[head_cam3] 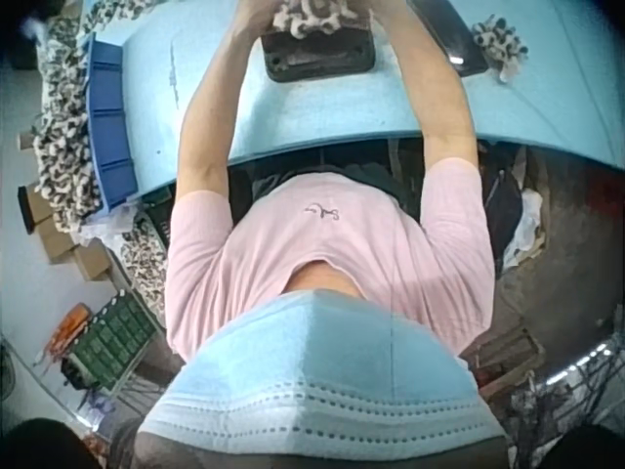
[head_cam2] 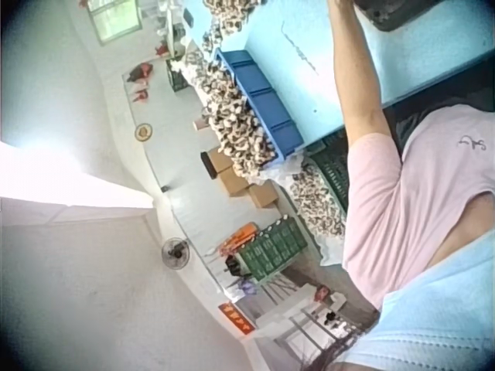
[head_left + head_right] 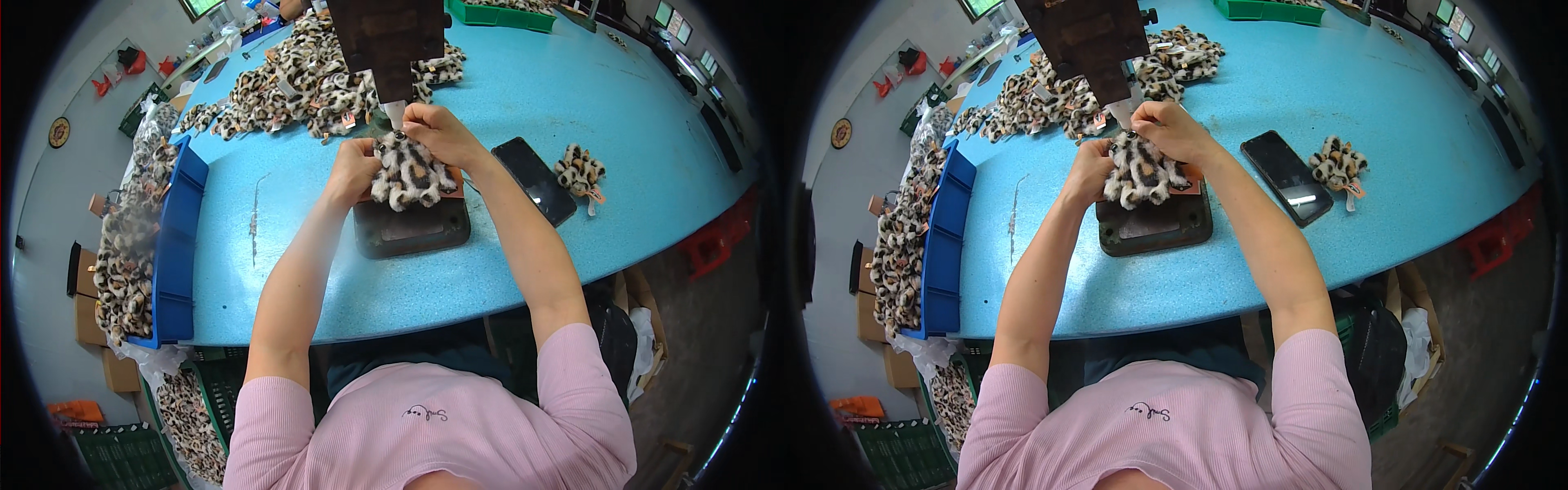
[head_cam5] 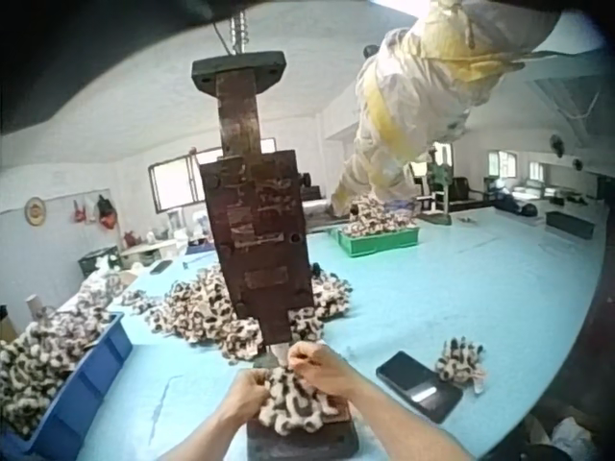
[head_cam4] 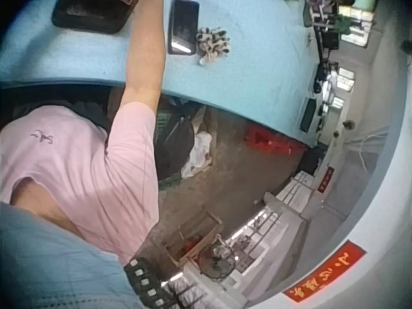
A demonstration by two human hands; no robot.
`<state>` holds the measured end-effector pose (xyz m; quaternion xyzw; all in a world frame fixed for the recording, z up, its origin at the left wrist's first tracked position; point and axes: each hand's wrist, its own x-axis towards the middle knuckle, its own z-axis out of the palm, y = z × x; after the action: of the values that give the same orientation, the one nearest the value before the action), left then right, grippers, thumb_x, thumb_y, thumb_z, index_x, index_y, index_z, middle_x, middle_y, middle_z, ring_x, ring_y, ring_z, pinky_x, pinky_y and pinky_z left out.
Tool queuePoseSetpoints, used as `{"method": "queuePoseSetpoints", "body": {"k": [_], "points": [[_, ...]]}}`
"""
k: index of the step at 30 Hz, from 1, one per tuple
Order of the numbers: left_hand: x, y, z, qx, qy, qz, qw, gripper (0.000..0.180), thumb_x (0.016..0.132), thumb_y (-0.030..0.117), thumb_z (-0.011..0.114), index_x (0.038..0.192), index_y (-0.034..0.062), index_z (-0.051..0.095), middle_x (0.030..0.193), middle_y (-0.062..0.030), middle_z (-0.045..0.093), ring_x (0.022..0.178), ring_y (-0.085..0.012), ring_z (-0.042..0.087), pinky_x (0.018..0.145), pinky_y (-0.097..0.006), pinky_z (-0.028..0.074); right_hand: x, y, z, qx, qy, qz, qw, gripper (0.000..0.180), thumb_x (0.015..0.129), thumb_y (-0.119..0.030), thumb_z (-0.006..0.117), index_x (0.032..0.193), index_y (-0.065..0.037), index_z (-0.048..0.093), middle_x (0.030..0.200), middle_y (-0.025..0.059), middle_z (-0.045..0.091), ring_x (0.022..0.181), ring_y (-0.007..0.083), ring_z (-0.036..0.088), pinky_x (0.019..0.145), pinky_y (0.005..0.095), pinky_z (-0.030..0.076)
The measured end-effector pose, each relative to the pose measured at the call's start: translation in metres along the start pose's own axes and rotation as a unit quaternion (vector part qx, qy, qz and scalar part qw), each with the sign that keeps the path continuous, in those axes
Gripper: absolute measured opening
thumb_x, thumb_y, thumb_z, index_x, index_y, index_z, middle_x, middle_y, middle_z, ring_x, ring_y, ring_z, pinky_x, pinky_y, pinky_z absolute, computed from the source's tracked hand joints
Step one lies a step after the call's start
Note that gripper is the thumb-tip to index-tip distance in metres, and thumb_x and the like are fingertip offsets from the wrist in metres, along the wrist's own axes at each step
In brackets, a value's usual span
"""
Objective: The person attaches plastic eyes onto plush toys using a press machine by positioning each toy under the machine nozzle and pulling the lever, then sorts the plush toys into a bin.
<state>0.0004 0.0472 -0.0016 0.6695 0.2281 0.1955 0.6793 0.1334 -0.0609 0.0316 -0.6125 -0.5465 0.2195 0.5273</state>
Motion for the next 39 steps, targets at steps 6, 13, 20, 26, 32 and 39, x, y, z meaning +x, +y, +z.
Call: {"method": "queuePoseSetpoints", "body": {"k": [6,13,20,26,32,39], "points": [[0.003,0.002,0.005,0.048,-0.003,-0.033,0.998,0.014,0.075,-0.003,0.055,0.088,-0.0039,0.06,0.076,-0.0095,0.062,0.059,-0.0134,0.06,0.046,-0.026,0.05,0.002,0.028,-0.035,0.102,0.163,-0.205,0.96,0.024,0.079,-0.026,0.06,0.087,-0.004,0.063,0.082,0.0037,0.062,0.076,0.0116,0.054,0.074,0.0246,0.042],[0.003,0.004,0.006,-0.003,-0.022,-0.024,0.999,0.013,0.076,-0.002,0.055,0.087,-0.0039,0.06,0.075,-0.0083,0.062,0.06,-0.0132,0.061,0.047,-0.027,0.051,-0.054,-0.181,-0.096,0.098,0.293,-0.487,0.817,0.019,0.087,-0.028,0.045,0.09,-0.01,0.051,0.083,0.0015,0.055,0.078,0.0144,0.053,0.076,0.0323,0.042],[0.0,0.002,-0.004,0.078,-0.012,0.035,0.996,0.013,0.078,0.005,0.056,0.089,-0.0012,0.061,0.071,-0.0052,0.062,0.06,-0.0111,0.059,0.049,-0.029,0.052,-0.131,-0.132,-0.058,0.174,0.055,-0.476,0.861,0.034,0.086,-0.04,0.044,0.068,-0.012,0.043,0.065,-0.0012,0.048,0.07,0.0163,0.05,0.084,0.0419,0.037],[-0.001,0.01,-0.003,-0.214,-0.037,0.006,0.976,0.005,0.079,0.004,0.051,0.078,0.0019,0.056,0.074,-0.0076,0.06,0.059,-0.0137,0.059,0.049,-0.027,0.051,-0.052,-0.04,-0.064,0.106,0.268,-0.106,0.952,0.03,0.087,-0.029,0.049,0.102,-0.004,0.056,0.1,0.0082,0.059,0.096,0.0166,0.054,0.08,0.0297,0.042],[-0.043,0.023,0.014,-0.288,-0.094,0.105,0.947,0.004,0.077,0.0,0.051,0.079,-0.0004,0.054,0.071,-0.0069,0.058,0.056,-0.0115,0.056,0.051,-0.022,0.049,-0.049,-0.001,-0.016,0.233,0.033,0.031,0.971,0.038,0.084,-0.036,0.053,0.107,-0.006,0.053,0.097,0.0038,0.059,0.088,0.0113,0.055,0.074,0.024,0.043],[-0.046,-0.001,0.016,-0.214,-0.042,0.068,0.974,0.005,0.074,0.0,0.058,0.076,0.0022,0.054,0.068,-0.0022,0.057,0.052,-0.0076,0.053,0.048,-0.019,0.047,-0.059,-0.012,0.017,0.059,0.154,0.002,0.986,0.015,0.078,-0.01,0.057,0.089,0.0,0.058,0.078,0.0043,0.06,0.074,0.0097,0.056,0.066,0.0256,0.045]]}}
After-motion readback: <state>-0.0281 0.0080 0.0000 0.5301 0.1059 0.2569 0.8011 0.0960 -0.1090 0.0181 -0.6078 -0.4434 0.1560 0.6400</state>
